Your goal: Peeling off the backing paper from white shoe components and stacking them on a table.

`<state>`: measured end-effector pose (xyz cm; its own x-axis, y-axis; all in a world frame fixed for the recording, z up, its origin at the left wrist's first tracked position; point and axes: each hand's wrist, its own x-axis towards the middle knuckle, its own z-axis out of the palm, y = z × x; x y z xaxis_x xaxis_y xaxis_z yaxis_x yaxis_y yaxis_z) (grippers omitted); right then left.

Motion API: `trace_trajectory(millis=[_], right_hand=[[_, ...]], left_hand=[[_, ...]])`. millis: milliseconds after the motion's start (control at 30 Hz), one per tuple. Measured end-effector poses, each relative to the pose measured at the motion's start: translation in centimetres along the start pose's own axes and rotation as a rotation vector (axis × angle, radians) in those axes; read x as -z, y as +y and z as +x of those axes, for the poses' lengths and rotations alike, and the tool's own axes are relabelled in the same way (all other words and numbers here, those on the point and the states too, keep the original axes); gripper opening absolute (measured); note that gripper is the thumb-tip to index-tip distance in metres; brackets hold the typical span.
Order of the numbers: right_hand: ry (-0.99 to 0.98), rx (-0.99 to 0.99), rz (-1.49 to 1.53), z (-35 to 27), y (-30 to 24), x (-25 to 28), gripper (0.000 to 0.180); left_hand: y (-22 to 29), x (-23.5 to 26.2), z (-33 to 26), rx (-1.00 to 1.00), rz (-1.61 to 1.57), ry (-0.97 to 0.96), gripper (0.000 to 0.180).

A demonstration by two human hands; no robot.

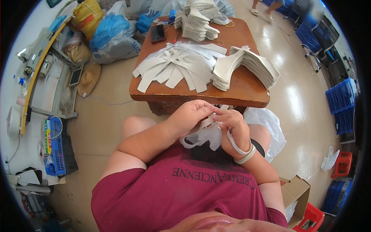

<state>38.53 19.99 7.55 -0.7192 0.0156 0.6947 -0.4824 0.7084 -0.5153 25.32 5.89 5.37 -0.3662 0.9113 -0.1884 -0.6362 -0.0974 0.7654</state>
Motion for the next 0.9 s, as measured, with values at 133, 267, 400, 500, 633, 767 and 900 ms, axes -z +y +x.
trace_trajectory(millis=[133, 267, 400, 500, 633, 767, 900], right_hand=[[0.007, -0.027, 0.266, -0.2, 0.3, 0.4, 0.021], [-0.217, -0.003, 0.353, 0.1, -0.2, 1.2, 0.029], [-0.399, 0.001, 0.331, -1.0, 0.8, 2.1, 0.025], [-0.458, -0.063, 0.255, -2.4, 2.0, 4.1, 0.021], [-0.648, -0.527, -0.474, -5.2, 3.7, 6.5, 0.008], [-0.529, -0.548, -0.710, -8.5, 6.4, 7.0, 0.011], [-0.259, -0.275, -0.279, -5.4, 4.5, 6.7, 0.023]], left_hand=[[1.4, -0.4, -0.3, 0.047, 0.101, 0.141, 0.024], [3.2, 0.7, -0.1, -0.087, 0.032, 0.233, 0.017], [7.5, 4.3, -0.7, -0.408, -0.252, 0.349, 0.014], [12.6, 6.8, -3.6, -0.639, -0.411, 0.389, 0.012], [18.9, 12.0, -10.1, -0.986, -0.440, 0.266, 0.016], [19.5, 7.4, -14.1, -0.994, 0.094, 0.467, 0.017], [15.9, 4.7, -11.6, -0.774, 0.478, 0.457, 0.025]])
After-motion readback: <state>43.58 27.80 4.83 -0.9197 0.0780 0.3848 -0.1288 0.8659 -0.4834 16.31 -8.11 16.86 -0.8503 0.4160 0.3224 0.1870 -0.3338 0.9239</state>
